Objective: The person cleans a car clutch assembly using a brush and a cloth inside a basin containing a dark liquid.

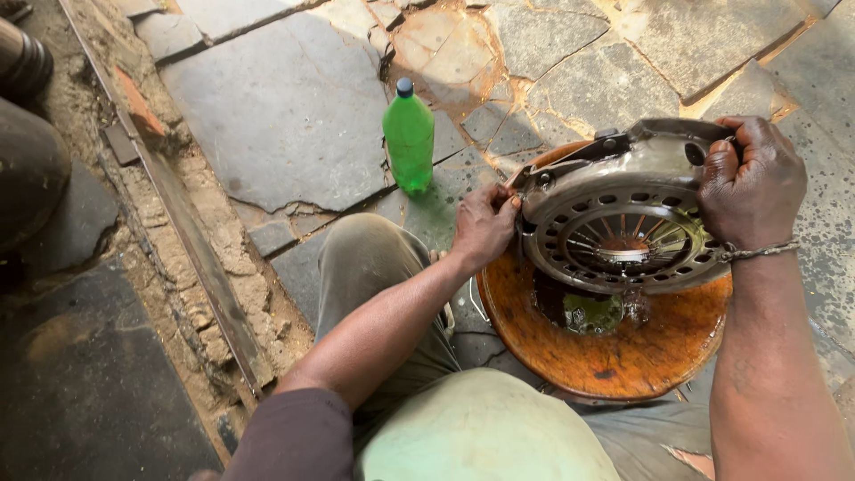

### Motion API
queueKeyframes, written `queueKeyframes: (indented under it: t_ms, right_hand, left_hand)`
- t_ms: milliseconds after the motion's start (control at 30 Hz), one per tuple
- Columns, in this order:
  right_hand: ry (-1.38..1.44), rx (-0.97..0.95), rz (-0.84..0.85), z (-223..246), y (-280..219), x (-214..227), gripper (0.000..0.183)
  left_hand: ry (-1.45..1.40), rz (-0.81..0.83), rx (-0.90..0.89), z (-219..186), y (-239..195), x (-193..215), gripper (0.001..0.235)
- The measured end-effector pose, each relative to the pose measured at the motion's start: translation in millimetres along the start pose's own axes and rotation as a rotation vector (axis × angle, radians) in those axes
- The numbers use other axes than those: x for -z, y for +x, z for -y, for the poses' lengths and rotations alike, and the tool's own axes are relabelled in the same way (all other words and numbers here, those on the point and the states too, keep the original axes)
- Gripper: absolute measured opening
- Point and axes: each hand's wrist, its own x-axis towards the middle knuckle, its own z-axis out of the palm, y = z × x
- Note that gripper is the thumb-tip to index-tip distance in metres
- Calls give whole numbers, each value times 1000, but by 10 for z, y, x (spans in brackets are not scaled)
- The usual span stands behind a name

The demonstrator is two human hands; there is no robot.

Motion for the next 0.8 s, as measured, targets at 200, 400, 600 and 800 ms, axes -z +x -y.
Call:
queueKeyframes:
  t_ms: [200,400,600,800]
  right_hand:
    - [-30,45,-27,-109,-71,-55,12]
    - [-27,34,-17,-133,-2,-79,18]
    - [-13,0,-17,-131,40,-96,10]
    - [3,4,-5,-56,17,-32,15]
  left_hand:
    - [317,-81,-514,290,26,-45,13]
    - [405,175,-172,274,1,-80,16]
    - [395,158,-22,394,-273,-199,13]
    - [298,463,-301,112,-772,-434,20]
